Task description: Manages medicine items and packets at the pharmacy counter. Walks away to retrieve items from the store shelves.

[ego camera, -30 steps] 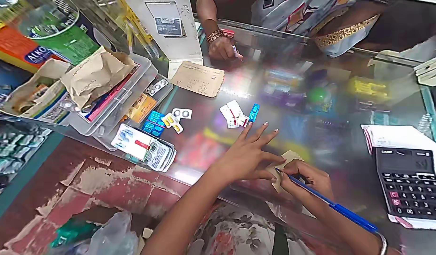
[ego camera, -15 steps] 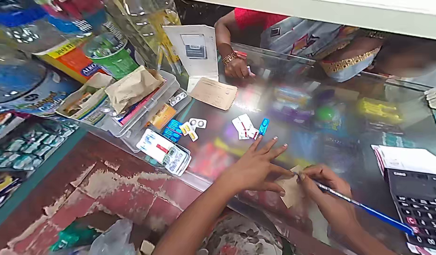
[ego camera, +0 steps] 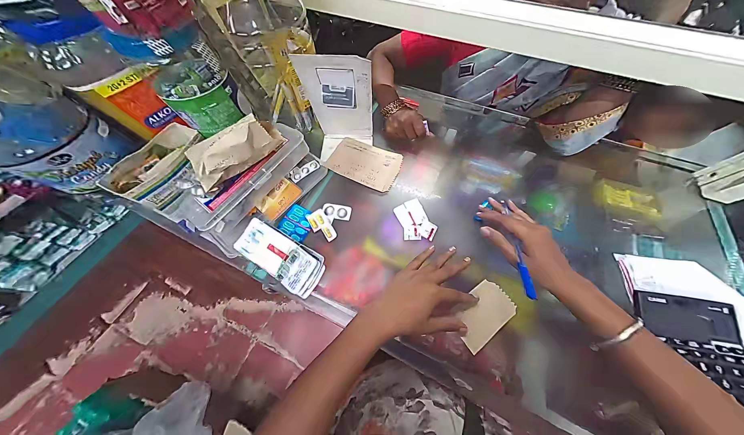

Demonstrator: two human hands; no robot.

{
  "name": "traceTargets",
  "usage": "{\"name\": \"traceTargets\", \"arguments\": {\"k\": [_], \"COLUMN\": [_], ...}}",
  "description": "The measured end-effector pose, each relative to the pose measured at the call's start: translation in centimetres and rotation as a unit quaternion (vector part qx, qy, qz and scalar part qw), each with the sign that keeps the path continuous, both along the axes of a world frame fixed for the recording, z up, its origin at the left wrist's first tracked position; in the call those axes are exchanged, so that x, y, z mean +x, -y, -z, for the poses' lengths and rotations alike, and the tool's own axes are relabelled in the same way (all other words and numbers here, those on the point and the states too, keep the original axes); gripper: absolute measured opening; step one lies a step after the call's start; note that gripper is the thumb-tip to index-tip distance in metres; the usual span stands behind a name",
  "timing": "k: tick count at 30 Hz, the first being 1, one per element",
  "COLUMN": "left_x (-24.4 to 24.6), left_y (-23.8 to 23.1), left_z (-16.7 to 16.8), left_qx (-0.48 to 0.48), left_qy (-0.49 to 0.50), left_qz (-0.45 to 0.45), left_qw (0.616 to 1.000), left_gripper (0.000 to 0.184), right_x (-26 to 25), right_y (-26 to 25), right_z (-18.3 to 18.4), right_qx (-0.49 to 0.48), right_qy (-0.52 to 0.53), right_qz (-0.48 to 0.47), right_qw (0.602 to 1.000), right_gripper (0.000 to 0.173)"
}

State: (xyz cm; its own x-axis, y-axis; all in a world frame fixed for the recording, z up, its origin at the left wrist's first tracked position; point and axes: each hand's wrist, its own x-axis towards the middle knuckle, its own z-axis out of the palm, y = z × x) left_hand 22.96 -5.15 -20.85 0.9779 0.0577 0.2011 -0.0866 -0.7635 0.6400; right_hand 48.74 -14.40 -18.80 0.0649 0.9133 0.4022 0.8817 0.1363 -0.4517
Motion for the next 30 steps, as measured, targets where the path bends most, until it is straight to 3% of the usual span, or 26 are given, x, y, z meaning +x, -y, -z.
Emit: {"name": "traceTargets", "arguments": {"k": [3,6,12,16,18,22,27,30], "left_x": [0.3,0.1,0.0,-0.1,0.0,-0.1,0.1,0.1], "left_y": [-0.2,-0.1,0.0,0.1,0.1,0.1,0.0,0.0], "left_z": [-0.1,-0.1,-0.1,0.2,0.1,-0.3,-0.3,-0.2], "left_qx": [-0.006,0.0,0.02,0.028,0.024,0.007,0.0,-0.007], "left_qy": [0.01,0.025,0.001,0.015,0.011,0.006,0.014,0.013], "left_qz": [0.0,0.0,-0.009,-0.014,-0.01,-0.004,-0.001,0.0], "left_qw": [1.0,1.0,1.0,0.999,1.0,1.0,1.0,1.0], "left_gripper": [0.041,0.04,0.041,0.04,0.042,0.041,0.04,0.041], "right_x": [-1.9,-5.1,-8.2,-8.8,-9.0,-8.6,-6.9,-6.7], "right_y": [1.8,0.7,-5.7,-6.5,-5.7,-4.1,0.4,4.4], "right_z": [-1.5,-2.0,-0.6,-0.5,-1.0,-2.0,-3.5,-3.4], "right_qx": [0.069,0.051,0.0,0.013,0.019,-0.114,0.033,0.021], "right_qy": [-0.061,-0.071,0.052,0.095,0.03,-0.157,-0.201,-0.312], "right_qz": [0.01,-0.016,-0.095,-0.105,-0.082,0.001,0.061,0.046], "right_qw": [0.996,0.996,0.994,0.99,0.996,0.981,0.977,0.949], "right_gripper": [0.039,0.033,0.022,0.016,0.019,0.023,0.023,0.034]}}
